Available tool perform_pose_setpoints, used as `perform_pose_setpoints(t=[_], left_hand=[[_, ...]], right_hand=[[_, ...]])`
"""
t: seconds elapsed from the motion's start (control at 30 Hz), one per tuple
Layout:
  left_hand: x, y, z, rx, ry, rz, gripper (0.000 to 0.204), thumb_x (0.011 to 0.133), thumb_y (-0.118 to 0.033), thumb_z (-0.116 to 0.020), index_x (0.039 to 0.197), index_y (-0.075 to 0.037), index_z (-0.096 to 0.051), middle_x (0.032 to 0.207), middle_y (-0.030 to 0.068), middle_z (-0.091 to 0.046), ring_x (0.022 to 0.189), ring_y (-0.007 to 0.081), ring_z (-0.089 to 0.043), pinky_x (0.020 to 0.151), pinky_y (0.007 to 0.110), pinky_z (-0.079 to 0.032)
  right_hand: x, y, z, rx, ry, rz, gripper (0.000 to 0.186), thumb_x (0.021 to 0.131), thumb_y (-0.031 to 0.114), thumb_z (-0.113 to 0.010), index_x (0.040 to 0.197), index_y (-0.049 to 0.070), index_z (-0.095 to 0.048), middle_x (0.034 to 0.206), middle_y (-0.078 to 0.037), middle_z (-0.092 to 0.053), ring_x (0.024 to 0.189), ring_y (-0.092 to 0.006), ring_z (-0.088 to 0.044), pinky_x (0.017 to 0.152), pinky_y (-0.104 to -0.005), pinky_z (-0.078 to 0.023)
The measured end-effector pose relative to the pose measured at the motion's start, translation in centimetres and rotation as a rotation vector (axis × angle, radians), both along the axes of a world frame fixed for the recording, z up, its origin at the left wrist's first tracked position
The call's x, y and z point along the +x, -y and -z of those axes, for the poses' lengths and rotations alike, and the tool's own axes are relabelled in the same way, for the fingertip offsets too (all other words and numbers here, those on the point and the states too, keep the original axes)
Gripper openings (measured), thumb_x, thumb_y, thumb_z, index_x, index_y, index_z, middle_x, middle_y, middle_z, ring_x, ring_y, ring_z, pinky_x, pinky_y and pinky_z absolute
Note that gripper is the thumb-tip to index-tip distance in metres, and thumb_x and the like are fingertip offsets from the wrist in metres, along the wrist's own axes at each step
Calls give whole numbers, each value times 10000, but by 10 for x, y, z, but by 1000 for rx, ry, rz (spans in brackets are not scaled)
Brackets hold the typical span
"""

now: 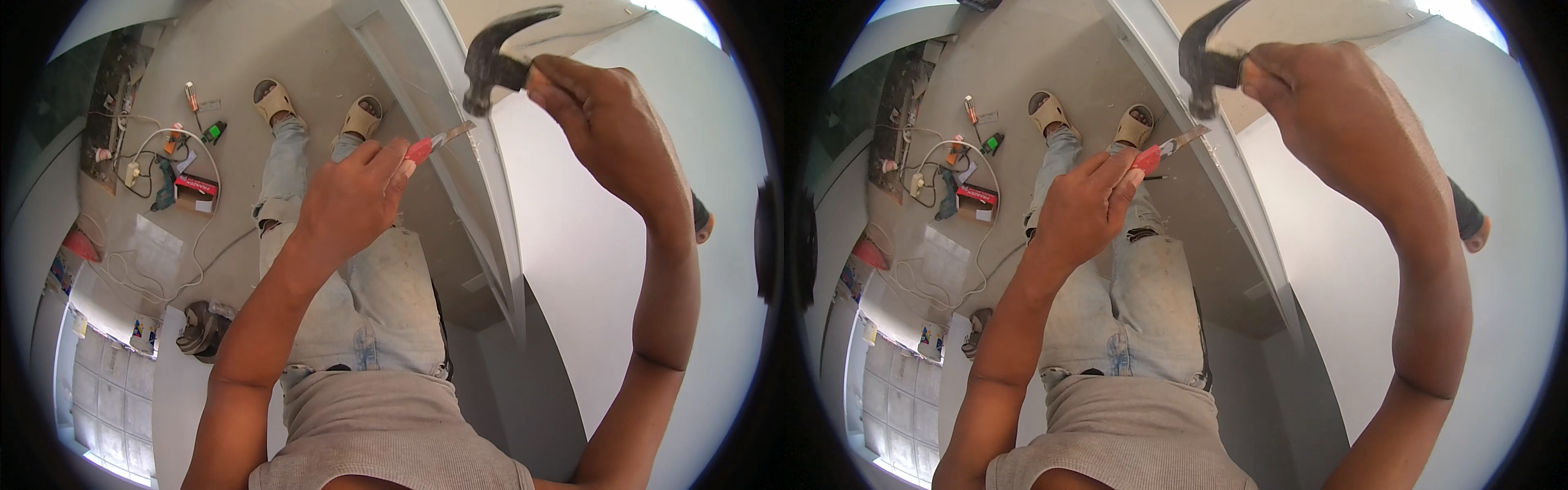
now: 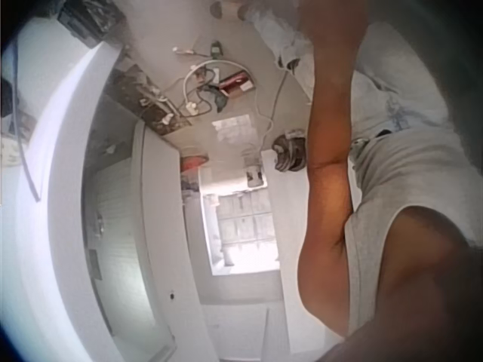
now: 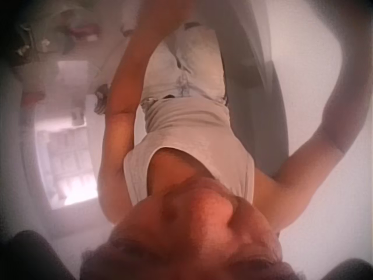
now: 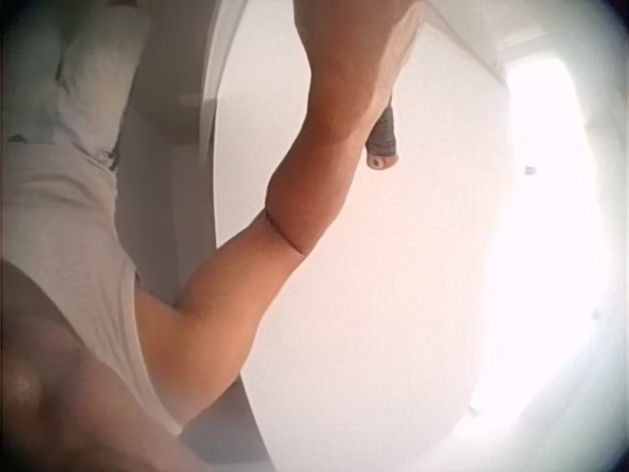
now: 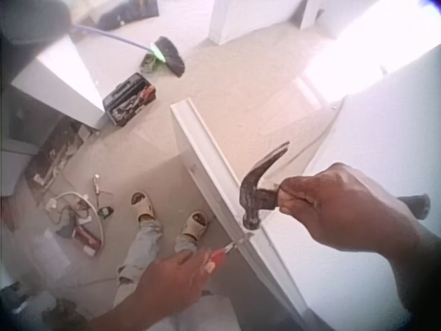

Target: The person uses a hammer and a pry bar to secure a white cabinet door to a wall. They repeatedly tap the pry bar against the door frame to adjust its position and then scrape along the edges to ensure a tight fit.

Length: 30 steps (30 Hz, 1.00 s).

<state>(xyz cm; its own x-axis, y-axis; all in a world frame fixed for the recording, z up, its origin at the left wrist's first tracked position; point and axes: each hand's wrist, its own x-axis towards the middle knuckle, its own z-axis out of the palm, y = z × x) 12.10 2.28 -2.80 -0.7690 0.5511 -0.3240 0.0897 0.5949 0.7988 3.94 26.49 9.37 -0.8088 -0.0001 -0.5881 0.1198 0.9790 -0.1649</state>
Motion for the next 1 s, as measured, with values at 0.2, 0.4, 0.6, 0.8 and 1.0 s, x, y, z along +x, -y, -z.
perform_pose_setpoints(t=[0.2, 0.4, 0.6, 0.8, 1.0], left_hand=[[-1, 0, 1, 69, 21, -39, 261, 1001, -191, -658, 1184, -5, -666, 859, 158, -678, 705, 339, -658, 624, 413, -514], [-2, -1, -1, 89, 72, -59, 248, 1000, -180, -656, 1166, 4, -673, 863, 169, -688, 731, 341, -665, 655, 419, -516], [-2, -1, -1, 66, 68, -39, 255, 1002, -187, -654, 1155, 15, -678, 888, 180, -704, 756, 352, -675, 680, 426, -522], [-2, -2, -5, 58, 86, -37, 263, 1002, -189, -654, 1162, 18, -676, 892, 179, -707, 761, 353, -676, 684, 422, -526], [0, -2, -3, 78, 88, -53, 260, 1000, -192, -657, 1162, 10, -677, 871, 179, -694, 745, 362, -665, 671, 427, -516]], right_hand=[[-2, -3, 2, -13, 45, -94, 243, 1025, 210, -590, 920, 6, -670, 700, -200, -570, 608, -370, -508, 643, -459, -455], [1, 0, 1, 6, 47, -42, 244, 1018, 214, -592, 920, 4, -670, 736, -219, -604, 643, -408, -546, 667, -485, -468], [-7, 5, -5, 38, 39, -22, 247, 1020, 209, -588, 910, 3, -668, 733, -217, -608, 655, -400, -575, 673, -476, -484], [-4, 0, -2, 15, 69, -120, 254, 1014, 206, -601, 897, -11, -660, 727, -222, -599, 636, -398, -556, 661, -484, -463], [-2, -5, 7, -48, -6, -150, 245, 1001, 189, -606, 890, -25, -645, 764, -234, -607, 649, -409, -543, 671, -487, -453]])
